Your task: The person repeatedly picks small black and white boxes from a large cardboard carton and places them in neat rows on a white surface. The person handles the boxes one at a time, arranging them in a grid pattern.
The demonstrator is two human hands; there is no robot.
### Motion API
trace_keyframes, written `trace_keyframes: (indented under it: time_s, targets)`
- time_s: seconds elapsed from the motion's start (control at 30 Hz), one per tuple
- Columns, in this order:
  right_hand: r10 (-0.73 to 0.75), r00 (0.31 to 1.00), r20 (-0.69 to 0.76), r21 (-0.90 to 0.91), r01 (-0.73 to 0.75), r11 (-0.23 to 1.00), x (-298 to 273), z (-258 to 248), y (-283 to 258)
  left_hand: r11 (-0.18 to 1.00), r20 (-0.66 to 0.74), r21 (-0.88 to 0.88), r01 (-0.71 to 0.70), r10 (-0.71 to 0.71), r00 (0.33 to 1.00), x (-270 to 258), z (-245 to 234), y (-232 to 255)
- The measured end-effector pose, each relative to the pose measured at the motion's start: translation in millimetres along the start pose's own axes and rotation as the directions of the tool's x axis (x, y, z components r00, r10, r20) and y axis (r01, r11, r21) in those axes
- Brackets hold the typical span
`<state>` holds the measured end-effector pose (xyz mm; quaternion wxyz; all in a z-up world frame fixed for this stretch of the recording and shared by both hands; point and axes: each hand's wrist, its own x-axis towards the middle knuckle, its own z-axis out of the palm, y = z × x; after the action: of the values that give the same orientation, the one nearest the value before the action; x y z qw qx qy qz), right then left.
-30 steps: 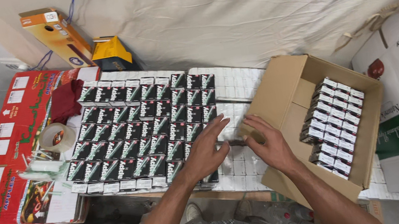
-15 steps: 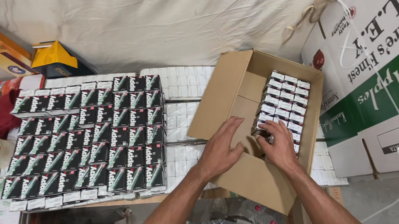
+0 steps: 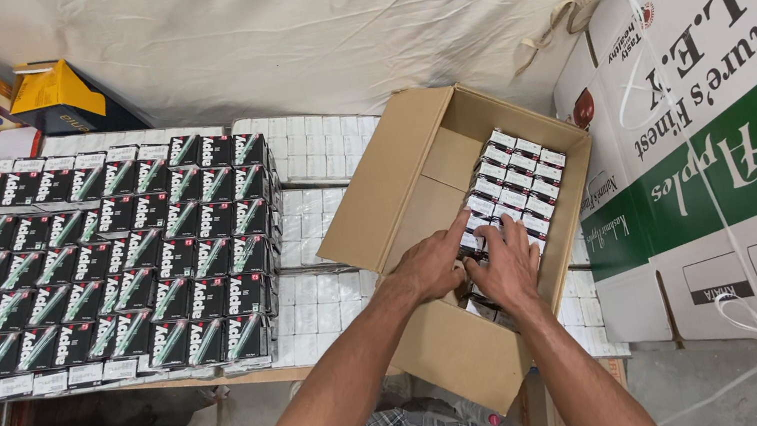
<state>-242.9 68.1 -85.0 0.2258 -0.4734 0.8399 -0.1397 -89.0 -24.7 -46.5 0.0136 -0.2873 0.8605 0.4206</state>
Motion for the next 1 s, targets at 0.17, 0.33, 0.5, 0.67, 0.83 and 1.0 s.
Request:
trace_keyframes:
  time_s: [0.17,0.33,0.5,0.67,0.83,1.0]
  targets:
    - [-0.054,0.998,-0.023,-0.002,0.054,0.999,6,-3,-2,1.0,0.059,-0.011,0.013,-0.012,0.998,-4,-8,16]
    - [-0.083,0.996,-0.046,0.056,0.085,0.995,-6,-17,-20,0.998,0.047,-0.059,0.004,-0.001,0.999,-10,-13,13]
    - [0.041,0.99,-0.135,0.321,0.004,0.947,-6,-22,-24,0.963,-0.328,-0.121,-0.241,0.19,0.925,-22,-16,17]
    - [0.094,0.973,-0.209,0.517,0.029,0.855,-25,-49,-70,0.927,-0.474,-0.207,-0.312,0.184,0.861,-41,-35,27]
    - [0.065,0.965,-0.254,0.624,0.112,0.773,-29,-47,-95,0.869,-0.574,-0.326,-0.372,0.13,0.809,-53,-49,19]
    - [-0.062,0.924,-0.378,0.584,0.29,0.758,-46,-47,-129,0.583,-0.586,-0.663,-0.47,-0.013,0.81,-73,-59,4]
